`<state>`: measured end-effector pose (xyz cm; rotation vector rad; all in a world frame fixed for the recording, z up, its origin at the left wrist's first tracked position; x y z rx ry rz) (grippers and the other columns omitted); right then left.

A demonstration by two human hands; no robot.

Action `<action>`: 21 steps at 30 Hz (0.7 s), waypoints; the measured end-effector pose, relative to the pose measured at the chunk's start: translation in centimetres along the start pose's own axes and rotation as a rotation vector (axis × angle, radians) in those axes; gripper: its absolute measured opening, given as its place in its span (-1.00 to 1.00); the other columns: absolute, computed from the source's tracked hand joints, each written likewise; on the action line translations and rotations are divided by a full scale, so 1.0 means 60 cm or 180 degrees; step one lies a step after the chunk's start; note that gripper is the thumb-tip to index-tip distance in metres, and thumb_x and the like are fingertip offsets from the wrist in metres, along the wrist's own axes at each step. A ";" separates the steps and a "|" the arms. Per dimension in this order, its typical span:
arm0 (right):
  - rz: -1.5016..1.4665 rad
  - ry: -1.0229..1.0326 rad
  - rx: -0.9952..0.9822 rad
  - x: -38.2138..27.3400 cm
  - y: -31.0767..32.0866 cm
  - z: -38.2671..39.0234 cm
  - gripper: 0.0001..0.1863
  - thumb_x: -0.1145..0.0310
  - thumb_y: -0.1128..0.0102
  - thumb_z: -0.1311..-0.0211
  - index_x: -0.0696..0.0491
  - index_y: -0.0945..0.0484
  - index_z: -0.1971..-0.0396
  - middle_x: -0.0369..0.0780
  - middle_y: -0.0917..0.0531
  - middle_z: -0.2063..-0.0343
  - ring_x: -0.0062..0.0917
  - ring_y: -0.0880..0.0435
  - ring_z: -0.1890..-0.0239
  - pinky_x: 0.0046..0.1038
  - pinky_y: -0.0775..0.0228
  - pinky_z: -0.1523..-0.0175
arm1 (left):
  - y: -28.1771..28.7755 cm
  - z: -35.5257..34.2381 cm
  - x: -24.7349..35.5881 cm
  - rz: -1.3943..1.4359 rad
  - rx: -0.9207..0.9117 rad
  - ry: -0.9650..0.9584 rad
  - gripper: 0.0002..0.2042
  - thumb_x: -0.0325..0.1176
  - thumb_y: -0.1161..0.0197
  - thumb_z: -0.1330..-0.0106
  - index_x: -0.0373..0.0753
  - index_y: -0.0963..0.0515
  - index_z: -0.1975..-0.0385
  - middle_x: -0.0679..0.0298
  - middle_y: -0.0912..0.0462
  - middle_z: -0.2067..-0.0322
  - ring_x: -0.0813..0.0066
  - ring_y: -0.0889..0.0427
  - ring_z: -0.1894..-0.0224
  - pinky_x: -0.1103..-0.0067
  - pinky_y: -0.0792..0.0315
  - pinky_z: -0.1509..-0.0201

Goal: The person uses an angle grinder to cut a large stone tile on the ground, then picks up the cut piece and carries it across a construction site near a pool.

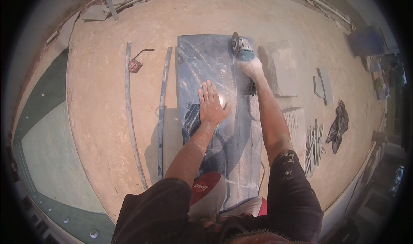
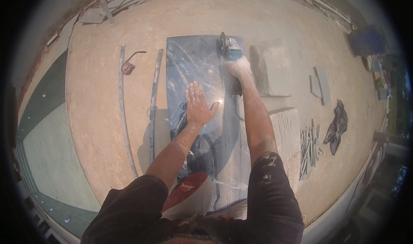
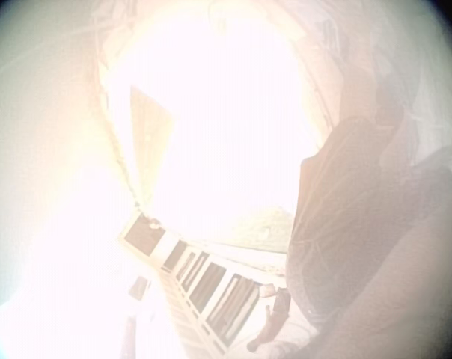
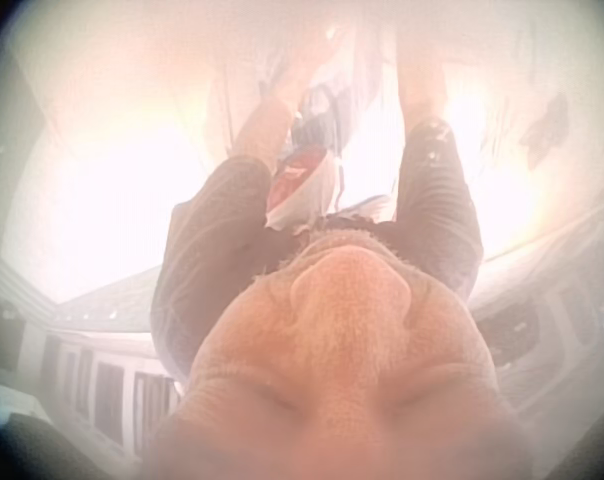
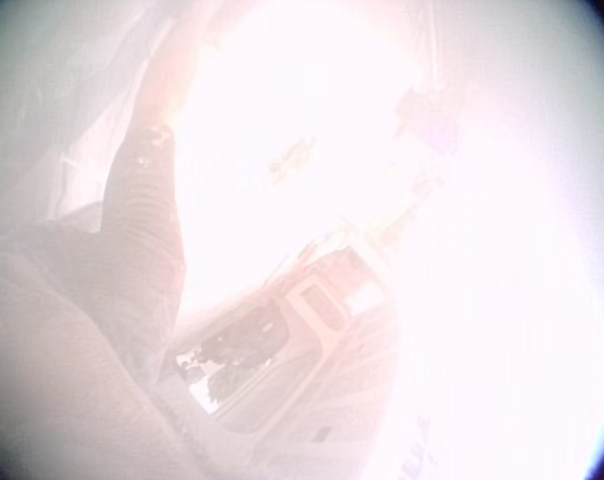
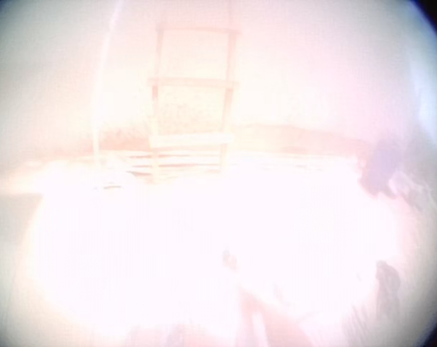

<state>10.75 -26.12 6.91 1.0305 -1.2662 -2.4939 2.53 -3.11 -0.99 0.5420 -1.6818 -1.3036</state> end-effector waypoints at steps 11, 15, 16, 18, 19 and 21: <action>-0.0096 0.0081 -0.0093 -0.003 0.006 0.029 -0.25 0.10 -0.46 0.07 0.24 -0.60 -0.13 0.06 -0.74 -0.04 -0.18 -0.75 -0.10 -0.27 -0.57 -0.21 | 0.000 0.001 -0.004 0.0126 0.0066 0.0004 0.01 0.18 -0.23 -0.36 -0.64 -0.05 -0.48 -0.32 0.11 -0.56 -0.19 0.22 -0.65 -0.02 0.32 -0.67; -0.0099 -0.0054 -0.0049 0.001 0.007 0.035 -0.23 0.11 -0.47 0.08 0.25 -0.57 -0.15 0.07 -0.72 -0.06 -0.18 -0.75 -0.11 -0.27 -0.56 -0.22 | 0.004 -0.001 0.000 0.0082 0.0029 -0.0006 0.01 0.19 -0.23 -0.36 -0.63 -0.06 -0.48 -0.32 0.11 -0.56 -0.19 0.21 -0.64 -0.01 0.30 -0.67; -0.0089 -0.0053 -0.0015 0.012 0.004 0.026 -0.22 0.12 -0.47 0.08 0.25 -0.57 -0.16 0.07 -0.72 -0.07 -0.18 -0.74 -0.11 -0.27 -0.56 -0.22 | 0.003 -0.001 0.002 0.0077 0.0020 -0.0012 0.01 0.19 -0.23 -0.36 -0.63 -0.06 -0.48 -0.32 0.10 -0.56 -0.19 0.20 -0.64 -0.01 0.30 -0.67; -0.0060 -0.0065 0.0034 0.021 -0.001 0.020 -0.22 0.12 -0.48 0.08 0.27 -0.55 -0.16 0.08 -0.71 -0.07 -0.17 -0.74 -0.12 -0.27 -0.56 -0.22 | 0.003 -0.001 0.003 0.0059 0.0027 -0.0014 0.01 0.19 -0.22 -0.36 -0.63 -0.06 -0.48 -0.32 0.10 -0.56 -0.20 0.19 -0.64 -0.01 0.29 -0.67; -0.0041 -0.0078 0.0050 0.020 -0.005 0.022 -0.22 0.11 -0.48 0.07 0.27 -0.55 -0.16 0.08 -0.71 -0.07 -0.17 -0.74 -0.12 -0.27 -0.56 -0.22 | 0.003 -0.001 0.001 0.0046 0.0043 -0.0010 0.01 0.19 -0.22 -0.36 -0.63 -0.05 -0.48 -0.32 0.10 -0.56 -0.20 0.19 -0.64 -0.01 0.29 -0.67; -0.0015 -0.0081 0.0068 0.024 -0.009 0.021 -0.21 0.11 -0.48 0.07 0.28 -0.55 -0.16 0.09 -0.71 -0.07 -0.17 -0.74 -0.12 -0.27 -0.56 -0.23 | 0.002 -0.001 0.000 0.0039 0.0057 -0.0013 0.02 0.19 -0.22 -0.36 -0.63 -0.03 -0.49 -0.32 0.09 -0.56 -0.20 0.20 -0.64 -0.01 0.30 -0.67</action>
Point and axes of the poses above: each hand's wrist, its own z-axis away from the middle knuckle, its own y-axis out of the back of the hand, x = y × z, the point moved 1 cm from there along -z, towards the middle knuckle
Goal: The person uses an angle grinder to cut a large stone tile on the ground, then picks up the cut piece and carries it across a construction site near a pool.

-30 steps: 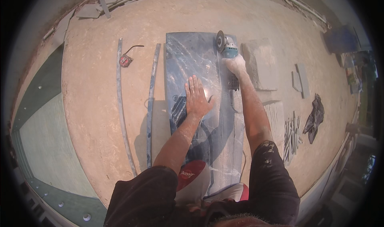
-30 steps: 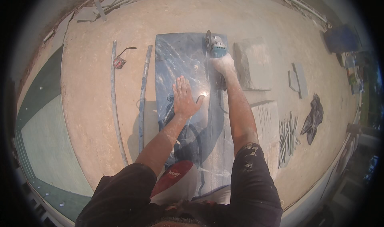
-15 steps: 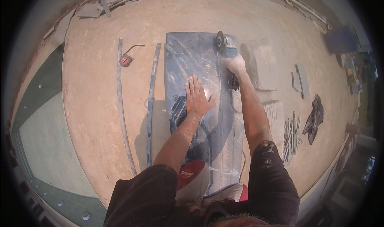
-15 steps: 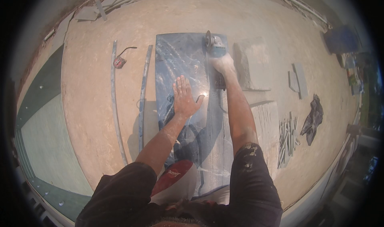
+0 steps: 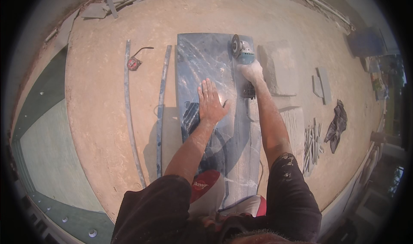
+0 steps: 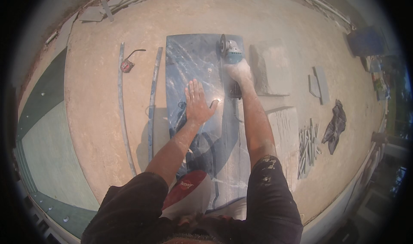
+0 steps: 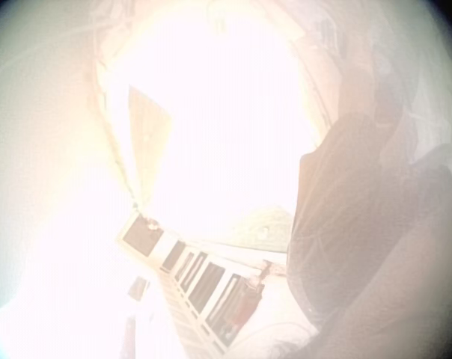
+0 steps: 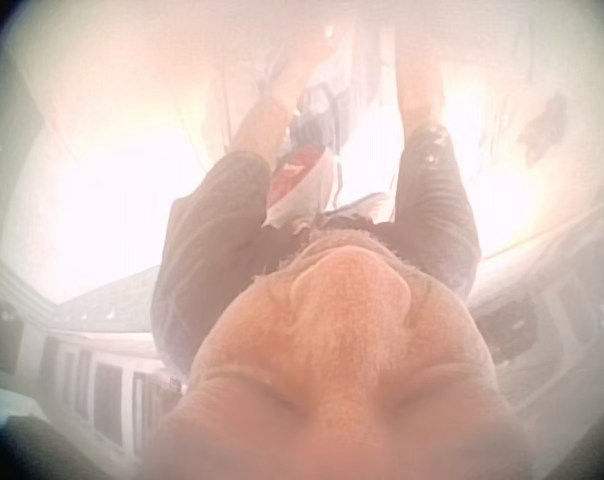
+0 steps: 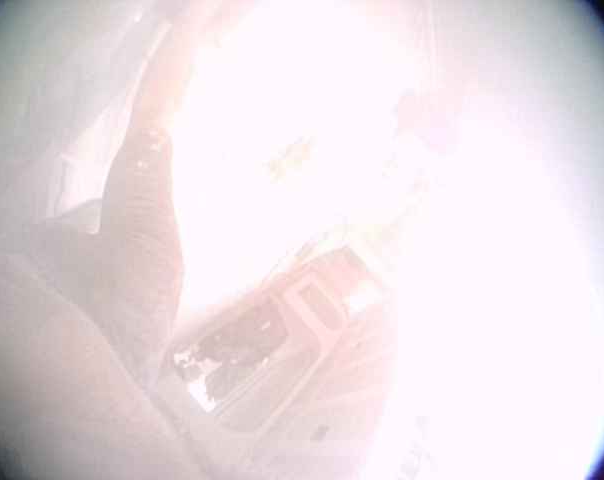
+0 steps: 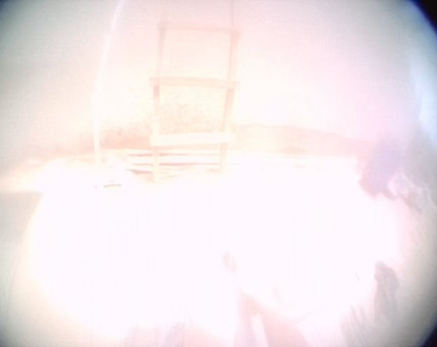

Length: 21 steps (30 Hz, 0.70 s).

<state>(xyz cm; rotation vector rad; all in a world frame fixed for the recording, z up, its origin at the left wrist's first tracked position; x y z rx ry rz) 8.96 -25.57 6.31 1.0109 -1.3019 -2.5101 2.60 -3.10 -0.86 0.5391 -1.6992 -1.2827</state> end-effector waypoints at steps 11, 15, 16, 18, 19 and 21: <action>0.0037 0.0030 0.0086 0.025 -0.005 0.009 -0.22 0.12 -0.49 0.06 0.27 -0.55 -0.16 0.08 -0.72 -0.05 -0.16 -0.73 -0.12 -0.26 -0.54 -0.24 | -0.003 -0.002 0.001 0.0074 -0.0023 0.0012 0.02 0.18 -0.22 -0.35 -0.63 -0.03 -0.49 -0.33 0.09 -0.55 -0.20 0.20 -0.64 -0.01 0.30 -0.67; 0.0113 -0.0033 0.0088 0.025 -0.007 0.018 -0.22 0.12 -0.49 0.06 0.26 -0.54 -0.17 0.09 -0.72 -0.05 -0.15 -0.72 -0.14 -0.25 -0.53 -0.25 | -0.004 -0.002 -0.002 0.0104 0.0012 0.0013 0.01 0.17 -0.23 -0.35 -0.63 -0.04 -0.49 -0.32 0.09 -0.56 -0.20 0.20 -0.64 0.00 0.30 -0.67; 0.0117 -0.0037 0.0075 0.024 -0.008 0.021 -0.22 0.12 -0.48 0.06 0.26 -0.54 -0.17 0.09 -0.72 -0.05 -0.15 -0.72 -0.14 -0.25 -0.53 -0.26 | -0.004 -0.002 -0.003 0.0113 0.0030 0.0012 0.01 0.17 -0.23 -0.35 -0.63 -0.04 -0.49 -0.32 0.09 -0.56 -0.20 0.20 -0.64 0.00 0.30 -0.67; 0.0108 0.0018 0.0078 0.029 -0.008 0.021 -0.22 0.12 -0.48 0.06 0.26 -0.54 -0.17 0.09 -0.72 -0.05 -0.15 -0.72 -0.14 -0.25 -0.53 -0.26 | -0.005 -0.002 -0.003 0.0107 0.0052 0.0001 0.01 0.17 -0.24 -0.35 -0.63 -0.04 -0.49 -0.32 0.09 -0.56 -0.20 0.20 -0.64 -0.01 0.30 -0.67; 0.0095 0.0077 0.0095 0.035 -0.008 0.020 -0.22 0.12 -0.48 0.07 0.26 -0.54 -0.17 0.09 -0.72 -0.05 -0.15 -0.72 -0.14 -0.25 -0.53 -0.26 | -0.005 -0.003 -0.001 0.0092 0.0055 -0.0010 0.01 0.17 -0.24 -0.35 -0.63 -0.04 -0.49 -0.32 0.09 -0.56 -0.20 0.20 -0.64 -0.01 0.30 -0.67; 0.0094 0.0090 0.0110 0.041 -0.009 0.020 -0.22 0.12 -0.48 0.07 0.26 -0.54 -0.17 0.09 -0.72 -0.05 -0.14 -0.73 -0.13 -0.25 -0.53 -0.25 | -0.004 -0.003 0.000 0.0051 -0.0005 0.0007 0.01 0.18 -0.21 -0.36 -0.62 -0.02 -0.50 -0.30 0.11 -0.57 -0.17 0.22 -0.65 0.01 0.32 -0.68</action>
Point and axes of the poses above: each hand's wrist, its own z-axis away from the middle knuckle, its own y-axis out of the back of the hand, x = y × z, the point moved 1 cm from there along -z, towards the middle knuckle
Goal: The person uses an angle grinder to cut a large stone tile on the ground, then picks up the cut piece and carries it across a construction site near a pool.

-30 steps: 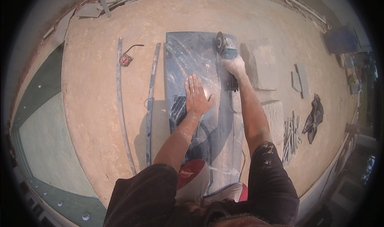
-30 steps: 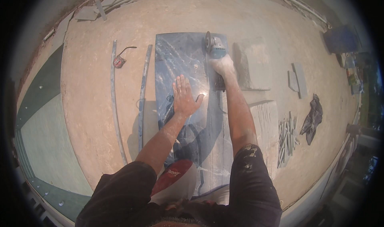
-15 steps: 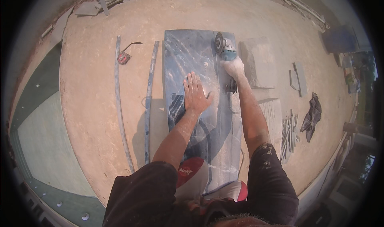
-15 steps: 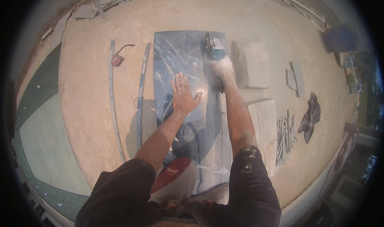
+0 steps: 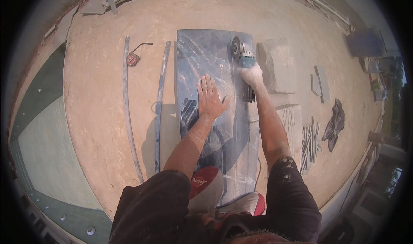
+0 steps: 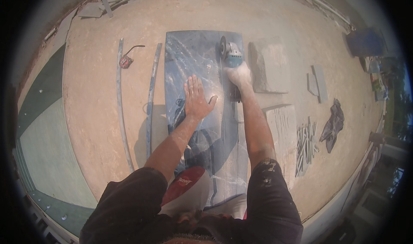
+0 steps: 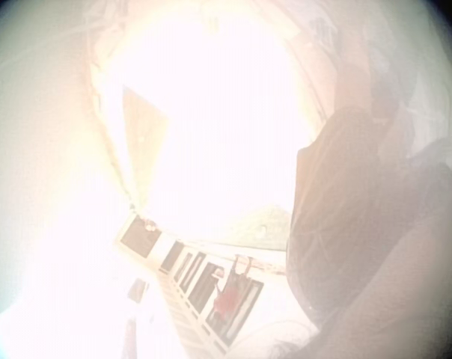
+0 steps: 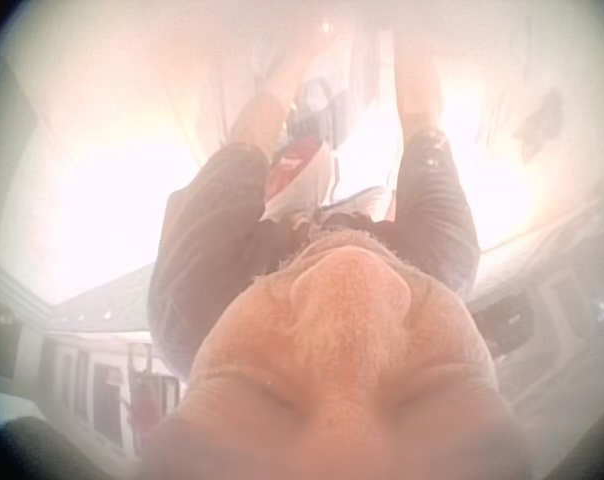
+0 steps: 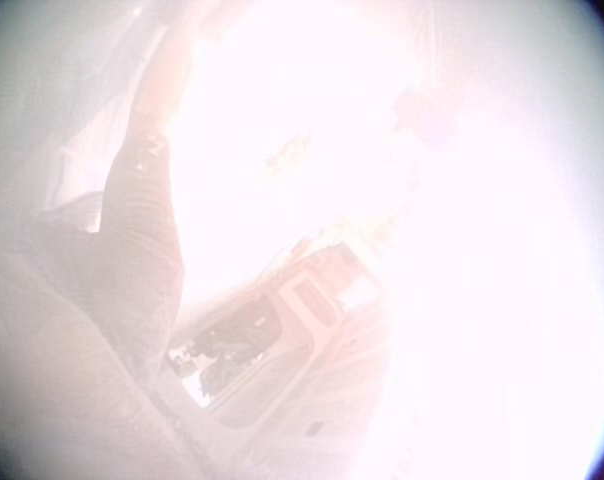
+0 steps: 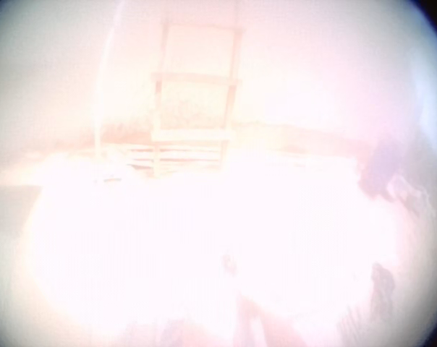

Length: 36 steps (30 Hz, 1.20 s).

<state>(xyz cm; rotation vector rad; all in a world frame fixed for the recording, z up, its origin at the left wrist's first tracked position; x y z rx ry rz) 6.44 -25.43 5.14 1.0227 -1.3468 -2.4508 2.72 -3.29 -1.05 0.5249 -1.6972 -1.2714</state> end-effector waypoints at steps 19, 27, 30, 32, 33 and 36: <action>-0.0150 -0.0023 -0.0059 0.022 0.005 0.067 -0.17 0.11 -0.46 0.09 0.24 -0.49 -0.21 0.10 -0.71 -0.06 -0.09 -0.71 -0.14 -0.23 -0.53 -0.24 | 0.003 -0.002 0.001 -0.0059 -0.0052 0.0013 0.02 0.19 -0.21 -0.36 -0.62 -0.02 -0.50 -0.31 0.10 -0.56 -0.17 0.21 -0.65 0.01 0.32 -0.67; -0.0165 0.0003 -0.0131 0.029 0.006 0.071 -0.17 0.11 -0.45 0.10 0.24 -0.50 -0.21 0.09 -0.71 -0.06 -0.08 -0.71 -0.14 -0.22 -0.52 -0.25 | 0.003 -0.004 0.001 -0.0019 -0.0118 0.0063 0.01 0.19 -0.19 -0.37 -0.62 -0.02 -0.50 -0.30 0.12 -0.57 -0.15 0.24 -0.65 0.02 0.34 -0.68; -0.0220 0.0030 -0.0128 0.026 0.005 0.053 -0.20 0.13 -0.45 0.11 0.23 -0.53 -0.19 0.08 -0.72 -0.05 -0.09 -0.71 -0.13 -0.22 -0.52 -0.25 | 0.006 -0.004 0.004 -0.0002 -0.0206 0.0106 0.01 0.19 -0.16 -0.38 -0.61 0.03 -0.52 -0.25 0.16 -0.59 -0.10 0.29 -0.66 0.06 0.39 -0.69; -0.0205 0.0040 -0.0041 0.023 0.001 0.041 -0.24 0.17 -0.47 0.12 0.21 -0.57 -0.16 0.07 -0.73 -0.04 -0.12 -0.73 -0.11 -0.23 -0.53 -0.24 | 0.005 -0.004 0.005 -0.0019 -0.0200 0.0098 0.01 0.19 -0.15 -0.38 -0.61 0.03 -0.52 -0.25 0.16 -0.59 -0.10 0.29 -0.66 0.06 0.39 -0.69; -0.0154 -0.0020 -0.0042 0.017 0.001 0.039 -0.23 0.16 -0.47 0.11 0.22 -0.56 -0.16 0.07 -0.73 -0.04 -0.12 -0.73 -0.11 -0.24 -0.53 -0.24 | 0.004 -0.004 0.003 -0.0035 -0.0200 0.0102 0.01 0.19 -0.15 -0.38 -0.61 0.03 -0.52 -0.25 0.16 -0.59 -0.10 0.29 -0.66 0.06 0.39 -0.69; -0.0034 -0.0128 -0.0034 0.006 0.003 0.029 -0.22 0.14 -0.48 0.11 0.24 -0.55 -0.17 0.08 -0.73 -0.04 -0.13 -0.73 -0.11 -0.24 -0.54 -0.24 | 0.003 -0.004 0.003 -0.0055 -0.0197 0.0104 0.02 0.19 -0.14 -0.39 -0.61 0.04 -0.52 -0.26 0.17 -0.58 -0.11 0.30 -0.66 0.06 0.39 -0.69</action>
Point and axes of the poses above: each hand's wrist, its own z-axis away from the middle knuckle, its own y-axis out of the back of the hand, x = y × z, the point moved 1 cm from there along -z, towards the middle knuckle
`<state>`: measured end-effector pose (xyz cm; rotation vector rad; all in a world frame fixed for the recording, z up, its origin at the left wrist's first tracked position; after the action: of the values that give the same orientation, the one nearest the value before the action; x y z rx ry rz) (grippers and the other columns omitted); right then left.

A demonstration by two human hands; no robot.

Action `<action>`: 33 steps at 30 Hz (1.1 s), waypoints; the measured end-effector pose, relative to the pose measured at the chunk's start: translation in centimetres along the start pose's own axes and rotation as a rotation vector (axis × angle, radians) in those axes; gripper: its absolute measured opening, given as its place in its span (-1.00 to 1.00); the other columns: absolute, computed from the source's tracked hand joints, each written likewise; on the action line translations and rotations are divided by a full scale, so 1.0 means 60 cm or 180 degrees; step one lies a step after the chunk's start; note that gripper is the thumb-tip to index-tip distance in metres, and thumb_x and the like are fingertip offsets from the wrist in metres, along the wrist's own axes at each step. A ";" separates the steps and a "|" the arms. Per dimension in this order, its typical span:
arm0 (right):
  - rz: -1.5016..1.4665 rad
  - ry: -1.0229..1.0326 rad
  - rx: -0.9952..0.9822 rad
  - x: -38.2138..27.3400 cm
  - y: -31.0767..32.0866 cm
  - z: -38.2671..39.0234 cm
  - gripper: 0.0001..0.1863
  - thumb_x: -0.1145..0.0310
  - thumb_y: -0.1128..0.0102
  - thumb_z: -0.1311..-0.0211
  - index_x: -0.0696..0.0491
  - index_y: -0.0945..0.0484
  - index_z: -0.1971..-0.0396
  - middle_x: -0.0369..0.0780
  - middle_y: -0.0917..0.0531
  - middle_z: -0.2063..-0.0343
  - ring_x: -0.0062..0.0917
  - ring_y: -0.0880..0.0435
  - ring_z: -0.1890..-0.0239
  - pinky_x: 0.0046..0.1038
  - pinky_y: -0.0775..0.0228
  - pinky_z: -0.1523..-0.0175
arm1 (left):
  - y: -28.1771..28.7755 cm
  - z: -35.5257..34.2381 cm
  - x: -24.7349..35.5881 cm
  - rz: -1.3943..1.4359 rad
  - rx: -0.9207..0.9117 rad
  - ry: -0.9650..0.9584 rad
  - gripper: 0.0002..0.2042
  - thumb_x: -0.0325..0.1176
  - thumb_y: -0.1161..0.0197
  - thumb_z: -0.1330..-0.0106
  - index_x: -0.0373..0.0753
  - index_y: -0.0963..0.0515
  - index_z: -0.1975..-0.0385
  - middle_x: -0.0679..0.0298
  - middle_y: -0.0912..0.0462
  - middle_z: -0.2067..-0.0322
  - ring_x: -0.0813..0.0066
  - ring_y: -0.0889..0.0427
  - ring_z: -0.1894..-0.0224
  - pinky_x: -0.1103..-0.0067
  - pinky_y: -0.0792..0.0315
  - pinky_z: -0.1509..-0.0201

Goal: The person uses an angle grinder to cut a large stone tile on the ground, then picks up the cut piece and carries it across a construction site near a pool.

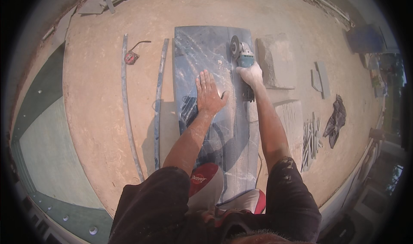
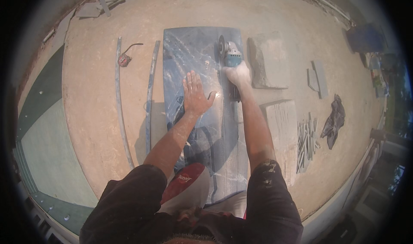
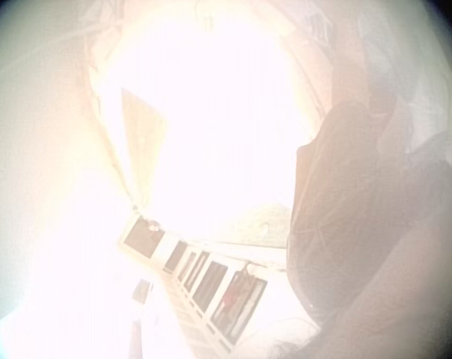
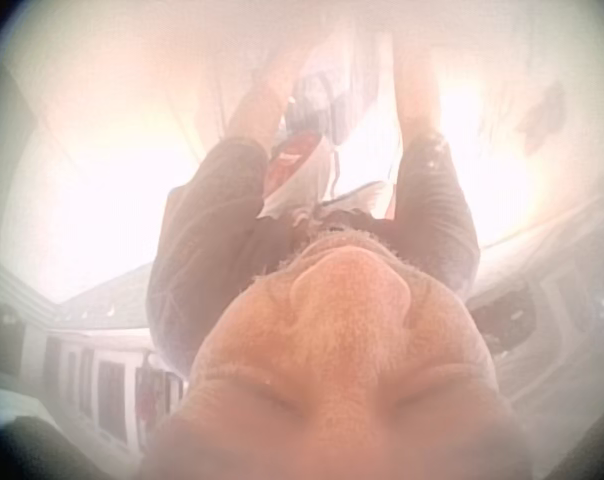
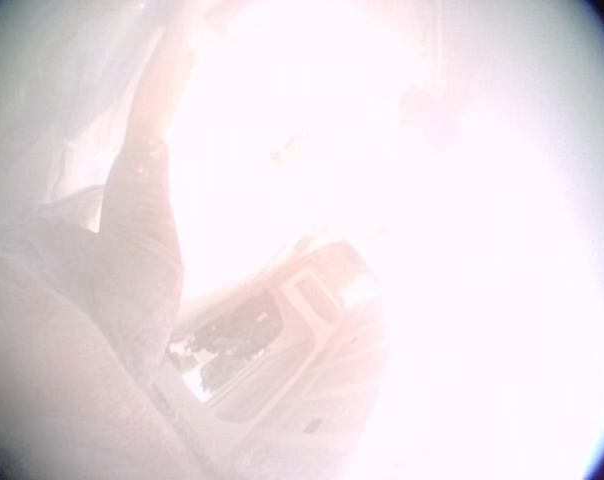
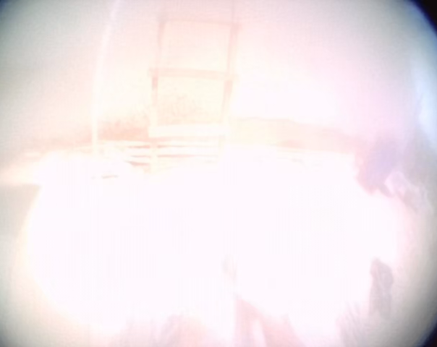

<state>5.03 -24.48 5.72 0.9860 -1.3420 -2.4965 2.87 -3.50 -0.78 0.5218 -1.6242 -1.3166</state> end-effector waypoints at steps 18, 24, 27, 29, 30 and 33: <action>0.0016 -0.0013 -0.0106 -0.020 0.009 -0.004 -0.17 0.09 -0.47 0.08 0.26 -0.51 -0.20 0.09 -0.70 -0.08 -0.14 -0.73 -0.13 -0.24 -0.53 -0.25 | -0.008 -0.001 -0.002 0.0036 0.0328 -0.0145 0.01 0.17 -0.22 -0.36 -0.63 -0.03 -0.48 -0.35 0.07 -0.54 -0.20 0.19 -0.64 0.00 0.30 -0.67; -0.0043 0.0008 -0.0123 -0.007 0.008 0.019 -0.16 0.12 -0.47 0.08 0.26 -0.49 -0.22 0.10 -0.69 -0.10 -0.12 -0.71 -0.15 -0.23 -0.51 -0.28 | -0.005 0.001 -0.002 0.0009 0.0284 -0.0123 0.01 0.17 -0.22 -0.37 -0.63 -0.02 -0.49 -0.36 0.08 -0.55 -0.21 0.18 -0.64 0.00 0.28 -0.67; -0.0124 0.0043 -0.0142 0.007 0.008 0.017 -0.15 0.13 -0.48 0.09 0.26 -0.48 -0.24 0.10 -0.68 -0.11 -0.12 -0.70 -0.17 -0.24 -0.50 -0.29 | -0.007 -0.001 0.000 -0.0017 0.0265 -0.0130 0.01 0.16 -0.22 -0.37 -0.63 -0.02 -0.49 -0.36 0.08 -0.54 -0.21 0.18 -0.64 0.00 0.29 -0.67; -0.0149 -0.0020 -0.0135 0.008 0.005 0.023 -0.14 0.13 -0.48 0.10 0.25 -0.48 -0.24 0.11 -0.68 -0.12 -0.12 -0.69 -0.18 -0.24 -0.49 -0.30 | -0.008 -0.002 -0.001 -0.0012 0.0301 -0.0146 0.01 0.16 -0.22 -0.37 -0.63 -0.01 -0.49 -0.36 0.08 -0.55 -0.21 0.19 -0.64 0.00 0.30 -0.67; -0.0138 -0.0034 -0.0128 0.009 0.006 0.026 -0.14 0.13 -0.48 0.10 0.25 -0.48 -0.25 0.11 -0.68 -0.11 -0.11 -0.69 -0.18 -0.24 -0.49 -0.30 | -0.008 -0.002 -0.001 -0.0013 0.0283 -0.0144 0.01 0.16 -0.22 -0.37 -0.63 -0.01 -0.49 -0.36 0.08 -0.55 -0.21 0.19 -0.64 0.00 0.30 -0.67; -0.0140 -0.0018 -0.0122 0.011 0.009 0.036 -0.14 0.12 -0.49 0.08 0.23 -0.48 -0.25 0.10 -0.69 -0.11 -0.11 -0.69 -0.18 -0.23 -0.50 -0.29 | -0.008 -0.002 0.000 -0.0021 0.0239 -0.0132 0.00 0.16 -0.21 -0.37 -0.64 -0.01 -0.49 -0.36 0.09 -0.55 -0.20 0.20 -0.64 0.00 0.31 -0.67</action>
<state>3.11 -23.59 6.67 1.0122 -1.2826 -2.5486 2.88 -3.71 -1.20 0.5488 -1.7126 -1.2828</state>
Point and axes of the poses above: each hand's wrist, its own z-axis away from the middle knuckle, its own y-axis out of the back of the hand, x = y × z, the point moved 1 cm from there along -z, towards the middle knuckle
